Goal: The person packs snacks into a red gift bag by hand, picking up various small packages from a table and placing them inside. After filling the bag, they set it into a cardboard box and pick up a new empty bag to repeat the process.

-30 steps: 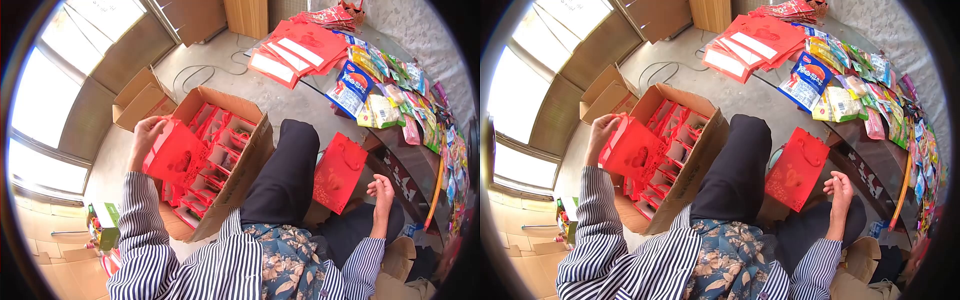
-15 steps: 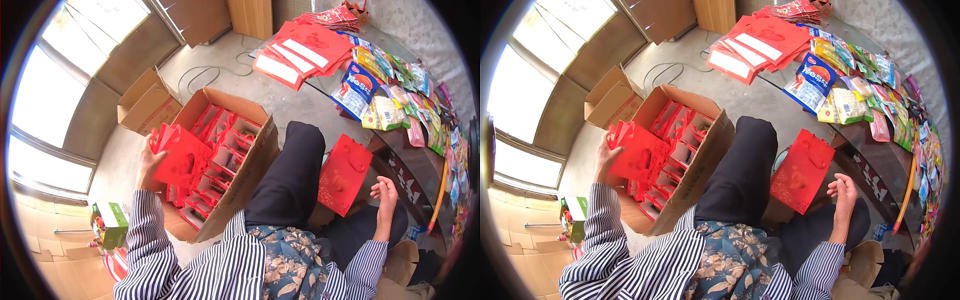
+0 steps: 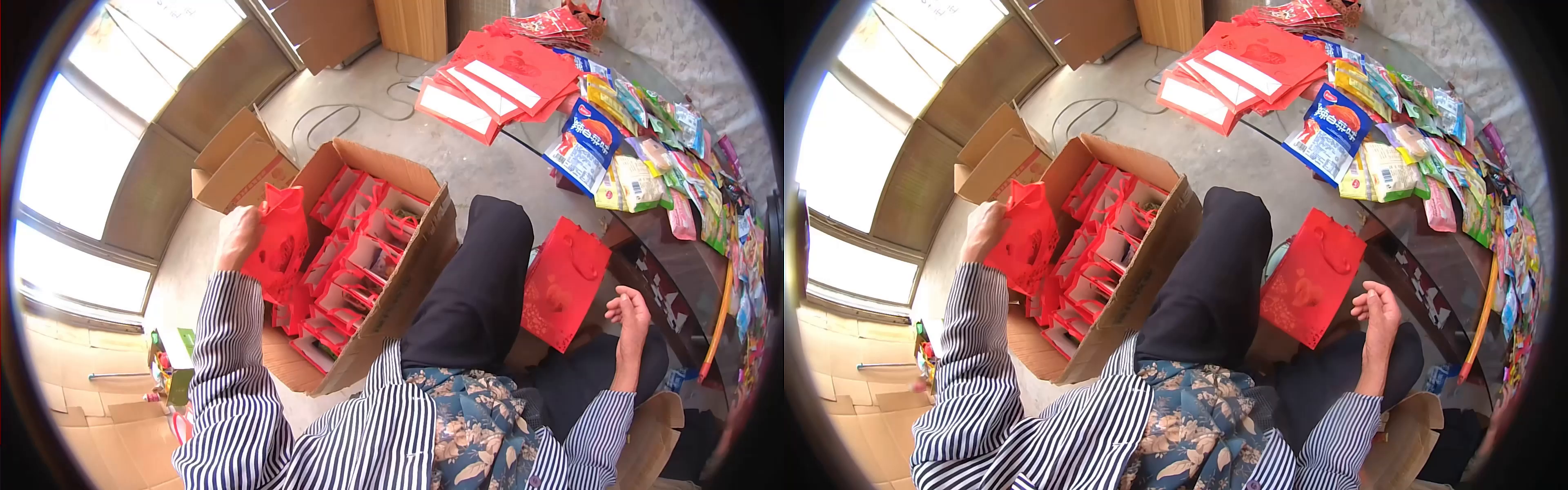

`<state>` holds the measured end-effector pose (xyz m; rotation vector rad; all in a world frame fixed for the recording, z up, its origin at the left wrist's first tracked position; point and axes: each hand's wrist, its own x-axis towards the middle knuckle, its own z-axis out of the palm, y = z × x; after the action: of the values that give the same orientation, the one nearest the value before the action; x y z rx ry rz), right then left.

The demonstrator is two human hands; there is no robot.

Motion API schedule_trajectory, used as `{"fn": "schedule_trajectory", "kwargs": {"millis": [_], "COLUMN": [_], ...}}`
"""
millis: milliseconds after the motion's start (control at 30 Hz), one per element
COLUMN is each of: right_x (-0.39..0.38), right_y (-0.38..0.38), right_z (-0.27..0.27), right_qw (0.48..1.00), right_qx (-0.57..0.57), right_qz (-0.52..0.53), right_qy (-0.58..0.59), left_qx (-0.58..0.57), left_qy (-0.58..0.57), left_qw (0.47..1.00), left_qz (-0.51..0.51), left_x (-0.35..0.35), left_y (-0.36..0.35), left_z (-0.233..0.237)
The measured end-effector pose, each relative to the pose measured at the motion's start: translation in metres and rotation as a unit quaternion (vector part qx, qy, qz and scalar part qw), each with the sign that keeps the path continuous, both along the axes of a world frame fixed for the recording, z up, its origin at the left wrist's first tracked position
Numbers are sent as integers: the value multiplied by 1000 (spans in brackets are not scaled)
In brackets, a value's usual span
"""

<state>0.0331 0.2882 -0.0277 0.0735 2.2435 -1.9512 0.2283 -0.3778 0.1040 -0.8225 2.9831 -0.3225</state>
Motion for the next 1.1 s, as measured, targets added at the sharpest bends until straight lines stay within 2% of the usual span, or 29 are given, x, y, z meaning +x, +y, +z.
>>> {"fn": "schedule_trajectory", "kwargs": {"millis": [67, 167, 433, 700, 800, 1100], "right_x": [0, 1, 2, 1, -2, -5], "right_y": [1, 4, 4, 1, -2, -12], "right_z": [-1, -4, -4, -6, -7, -10], "right_qw": [1000, 1000, 1000, 1000, 1000, 999], "right_qx": [-1, 0, 5, 12, 17, 35], "right_qz": [-1, -7, -8, -5, 2, 15], "right_qy": [2, -5, -6, -18, -19, -32], "left_qx": [-23, -25, -19, 31, -16, -56], "left_qy": [-54, -67, -45, 33, 23, 46], "left_qw": [998, 997, 998, 999, 999, 988], "left_qz": [-29, -35, -42, -8, -33, -136], "left_x": [-16, -35, -68, -47, -41, -22], "left_y": [-11, -29, -47, -56, -62, -63], "left_z": [-12, -33, -63, -62, -72, -81]}}
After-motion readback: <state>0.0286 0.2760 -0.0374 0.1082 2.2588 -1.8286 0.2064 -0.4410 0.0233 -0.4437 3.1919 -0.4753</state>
